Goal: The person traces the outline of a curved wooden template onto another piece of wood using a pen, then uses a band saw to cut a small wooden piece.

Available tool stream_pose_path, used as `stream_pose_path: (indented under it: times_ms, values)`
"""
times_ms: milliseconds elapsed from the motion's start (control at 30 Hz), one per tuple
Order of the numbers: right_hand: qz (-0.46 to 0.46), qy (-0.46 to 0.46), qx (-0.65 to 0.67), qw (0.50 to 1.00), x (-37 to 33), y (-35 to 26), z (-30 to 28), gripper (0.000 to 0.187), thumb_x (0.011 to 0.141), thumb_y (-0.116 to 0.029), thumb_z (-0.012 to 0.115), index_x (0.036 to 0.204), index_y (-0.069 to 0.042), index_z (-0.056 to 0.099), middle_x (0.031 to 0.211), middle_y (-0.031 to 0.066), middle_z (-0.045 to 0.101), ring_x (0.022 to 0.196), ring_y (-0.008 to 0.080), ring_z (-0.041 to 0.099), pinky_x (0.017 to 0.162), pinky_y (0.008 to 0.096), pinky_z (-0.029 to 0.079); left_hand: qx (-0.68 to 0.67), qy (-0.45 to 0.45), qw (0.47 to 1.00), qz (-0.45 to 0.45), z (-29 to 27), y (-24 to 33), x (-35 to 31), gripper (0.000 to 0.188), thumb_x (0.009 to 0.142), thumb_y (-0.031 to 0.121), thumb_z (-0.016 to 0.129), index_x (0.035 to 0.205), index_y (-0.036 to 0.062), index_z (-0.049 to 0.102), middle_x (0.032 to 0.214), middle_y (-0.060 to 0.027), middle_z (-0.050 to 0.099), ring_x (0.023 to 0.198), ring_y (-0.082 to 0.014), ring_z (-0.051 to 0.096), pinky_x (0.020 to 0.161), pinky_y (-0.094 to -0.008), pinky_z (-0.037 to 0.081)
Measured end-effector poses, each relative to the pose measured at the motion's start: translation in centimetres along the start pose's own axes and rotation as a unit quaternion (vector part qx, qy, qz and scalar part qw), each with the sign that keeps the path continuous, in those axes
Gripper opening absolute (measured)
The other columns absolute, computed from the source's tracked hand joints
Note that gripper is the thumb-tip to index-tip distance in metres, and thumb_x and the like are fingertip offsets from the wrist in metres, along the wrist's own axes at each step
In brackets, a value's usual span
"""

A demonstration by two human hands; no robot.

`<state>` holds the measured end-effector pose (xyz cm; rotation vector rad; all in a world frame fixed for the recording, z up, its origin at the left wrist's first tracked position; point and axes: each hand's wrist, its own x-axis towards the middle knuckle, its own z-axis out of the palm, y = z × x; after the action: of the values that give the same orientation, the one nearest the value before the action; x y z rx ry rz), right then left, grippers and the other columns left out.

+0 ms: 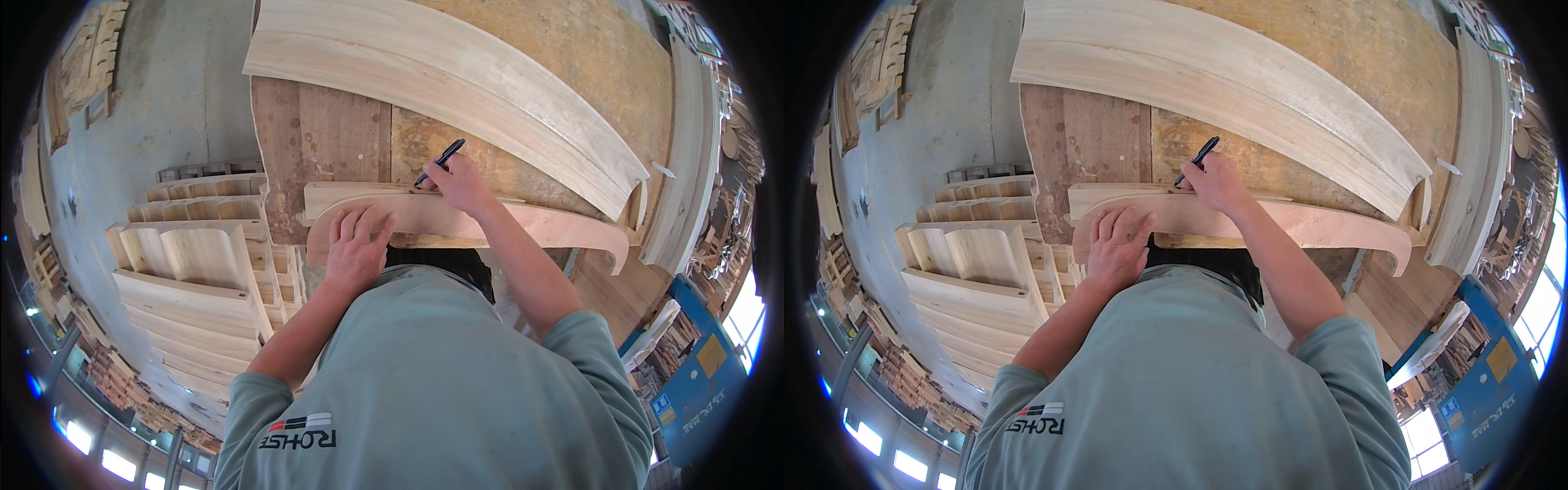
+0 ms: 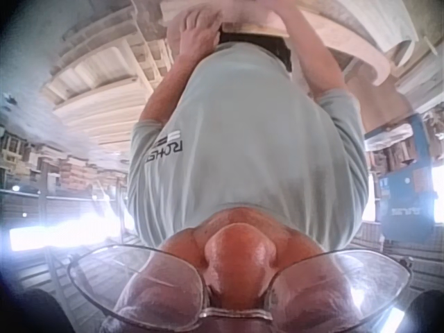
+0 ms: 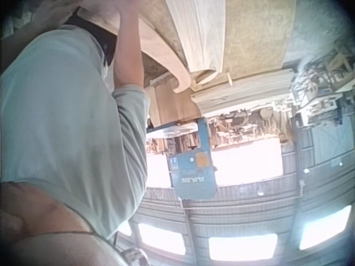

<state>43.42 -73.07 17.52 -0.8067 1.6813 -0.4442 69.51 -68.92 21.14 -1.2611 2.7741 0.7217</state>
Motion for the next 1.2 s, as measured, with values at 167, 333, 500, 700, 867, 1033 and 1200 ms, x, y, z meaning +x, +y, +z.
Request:
stream_pose_path:
  times_ms: [167,333,500,700,867,1033,1200]
  values:
    - [0.015,0.004,0.014,1.000,0.2,0.0,0.1,0.032,0.096,-0.025,0.062,0.088,0.003,0.074,0.078,0.0123,0.075,0.067,0.0212,0.071,0.067,0.0359,0.057,0.001,-0.002,1.000,-0.001,0.1,0.1,-0.1,0.070,0.075,0.020,0.077,0.143,0.0233,0.058,0.142,-0.0113,0.047,0.134,-0.0344,0.042,0.116,-0.0562,0.030]
    - [0.023,0.005,0.012,1.000,0.8,0.5,0.3,0.034,0.096,-0.027,0.061,0.085,0.002,0.074,0.077,0.0126,0.074,0.066,0.0209,0.070,0.065,0.0360,0.056,0.000,-0.005,1.000,0.001,0.0,0.0,0.0,0.070,0.077,0.020,0.076,0.144,0.0235,0.057,0.143,-0.0114,0.047,0.133,-0.0347,0.043,0.117,-0.0568,0.030]
    - [0.047,0.030,0.039,0.998,0.9,0.5,0.3,0.036,0.094,-0.028,0.061,0.079,0.002,0.074,0.073,0.0128,0.073,0.064,0.0208,0.069,0.064,0.0357,0.055,0.003,0.000,1.000,0.000,0.2,0.0,-0.1,0.069,0.078,0.020,0.075,0.144,0.0232,0.057,0.143,-0.0109,0.047,0.133,-0.0347,0.043,0.116,-0.0570,0.030]
    - [0.045,0.024,0.016,0.999,0.9,0.5,0.0,0.035,0.090,-0.026,0.060,0.075,0.002,0.074,0.072,0.0139,0.073,0.062,0.0209,0.068,0.063,0.0356,0.055,0.007,-0.001,1.000,0.003,0.1,0.1,0.0,0.069,0.078,0.020,0.076,0.144,0.0230,0.057,0.142,-0.0106,0.047,0.133,-0.0344,0.043,0.116,-0.0569,0.030]
    - [0.055,0.029,0.039,0.997,0.7,0.2,-0.2,0.034,0.089,-0.026,0.060,0.079,0.004,0.073,0.074,0.0147,0.074,0.064,0.0206,0.070,0.064,0.0346,0.057,0.007,-0.011,1.000,0.000,-0.2,0.2,0.1,0.069,0.078,0.020,0.076,0.145,0.0229,0.056,0.142,-0.0113,0.047,0.132,-0.0343,0.043,0.117,-0.0568,0.030]
    - [0.055,0.022,0.060,0.996,0.7,0.5,-0.1,0.033,0.088,-0.024,0.061,0.083,0.006,0.072,0.076,0.0160,0.075,0.067,0.0209,0.072,0.066,0.0342,0.059,0.006,-0.009,1.000,0.001,-0.2,0.2,0.0,0.070,0.078,0.021,0.076,0.145,0.0228,0.056,0.142,-0.0117,0.047,0.133,-0.0344,0.043,0.117,-0.0569,0.029]
    - [0.057,0.012,0.068,0.996,0.7,0.2,-0.4,0.032,0.089,-0.023,0.061,0.085,0.007,0.071,0.076,0.0164,0.074,0.069,0.0208,0.073,0.065,0.0334,0.059,0.005,-0.016,1.000,-0.001,-0.3,0.2,0.0,0.071,0.077,0.021,0.077,0.145,0.0228,0.056,0.143,-0.0115,0.046,0.133,-0.0347,0.042,0.117,-0.0573,0.029]
